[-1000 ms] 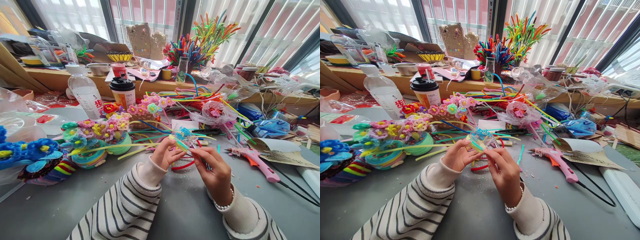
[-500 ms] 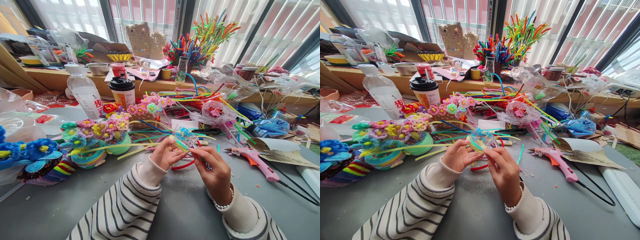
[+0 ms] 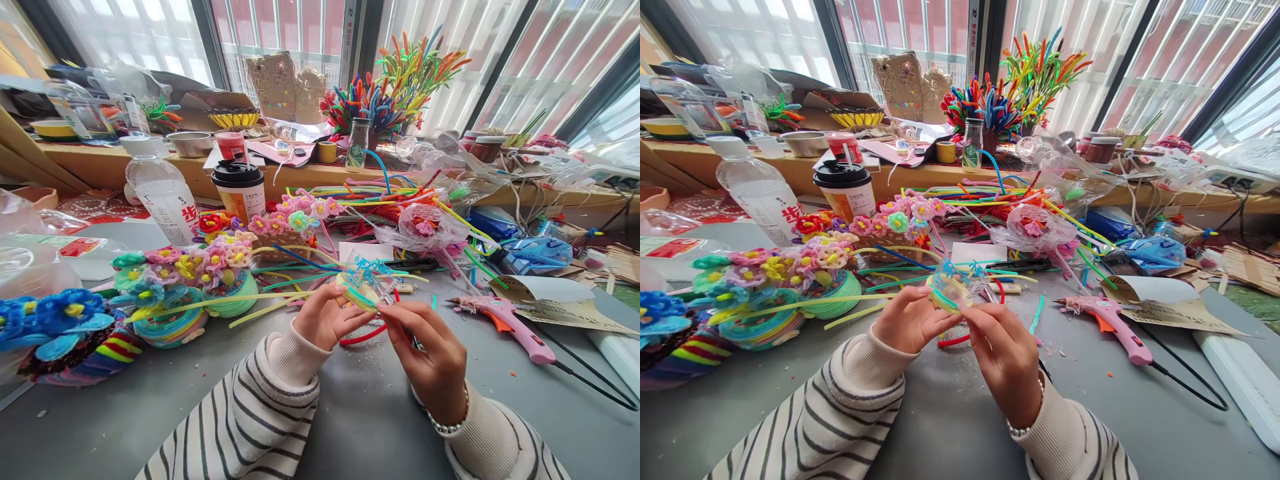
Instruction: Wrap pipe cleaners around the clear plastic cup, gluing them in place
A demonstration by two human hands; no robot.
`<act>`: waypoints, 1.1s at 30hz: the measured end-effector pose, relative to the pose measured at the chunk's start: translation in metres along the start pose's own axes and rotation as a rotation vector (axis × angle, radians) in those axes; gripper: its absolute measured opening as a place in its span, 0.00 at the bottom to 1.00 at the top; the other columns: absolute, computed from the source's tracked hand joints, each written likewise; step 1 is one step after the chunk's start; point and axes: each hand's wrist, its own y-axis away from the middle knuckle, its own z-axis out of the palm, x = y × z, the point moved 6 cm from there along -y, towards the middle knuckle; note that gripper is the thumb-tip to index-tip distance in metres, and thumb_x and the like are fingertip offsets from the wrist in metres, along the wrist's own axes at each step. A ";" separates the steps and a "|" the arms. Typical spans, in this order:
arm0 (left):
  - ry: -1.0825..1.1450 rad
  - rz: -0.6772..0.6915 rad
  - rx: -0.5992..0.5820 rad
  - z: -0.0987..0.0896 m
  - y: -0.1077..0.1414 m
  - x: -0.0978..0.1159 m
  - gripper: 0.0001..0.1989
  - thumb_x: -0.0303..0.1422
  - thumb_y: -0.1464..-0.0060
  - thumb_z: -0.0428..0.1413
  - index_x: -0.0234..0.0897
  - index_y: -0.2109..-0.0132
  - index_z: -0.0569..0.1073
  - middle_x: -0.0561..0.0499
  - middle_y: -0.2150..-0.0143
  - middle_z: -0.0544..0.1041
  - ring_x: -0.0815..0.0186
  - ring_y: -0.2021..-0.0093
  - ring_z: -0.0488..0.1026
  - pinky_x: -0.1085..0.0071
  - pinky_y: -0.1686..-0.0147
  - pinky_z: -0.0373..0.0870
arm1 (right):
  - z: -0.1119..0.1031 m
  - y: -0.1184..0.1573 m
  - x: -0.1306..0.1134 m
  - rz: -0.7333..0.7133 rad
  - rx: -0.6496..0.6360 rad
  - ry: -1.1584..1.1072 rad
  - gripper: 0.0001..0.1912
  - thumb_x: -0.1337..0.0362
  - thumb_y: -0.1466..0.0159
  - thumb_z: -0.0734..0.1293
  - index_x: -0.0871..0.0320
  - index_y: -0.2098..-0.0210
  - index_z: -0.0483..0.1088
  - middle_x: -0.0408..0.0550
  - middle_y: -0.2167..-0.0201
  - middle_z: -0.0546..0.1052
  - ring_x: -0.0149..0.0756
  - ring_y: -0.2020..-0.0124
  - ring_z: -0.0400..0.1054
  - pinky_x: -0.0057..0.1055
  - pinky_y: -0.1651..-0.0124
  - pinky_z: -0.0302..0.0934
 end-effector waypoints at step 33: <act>-0.143 0.024 -0.308 0.016 0.020 -0.001 0.36 0.34 0.60 0.52 0.36 0.41 0.55 0.42 0.46 0.66 0.48 0.47 0.63 0.57 0.53 0.64 | -0.026 -0.002 -0.024 0.024 0.033 -0.111 0.15 0.78 0.45 0.64 0.57 0.61 0.68 0.45 0.68 0.74 0.28 0.66 0.69 0.23 0.63 0.65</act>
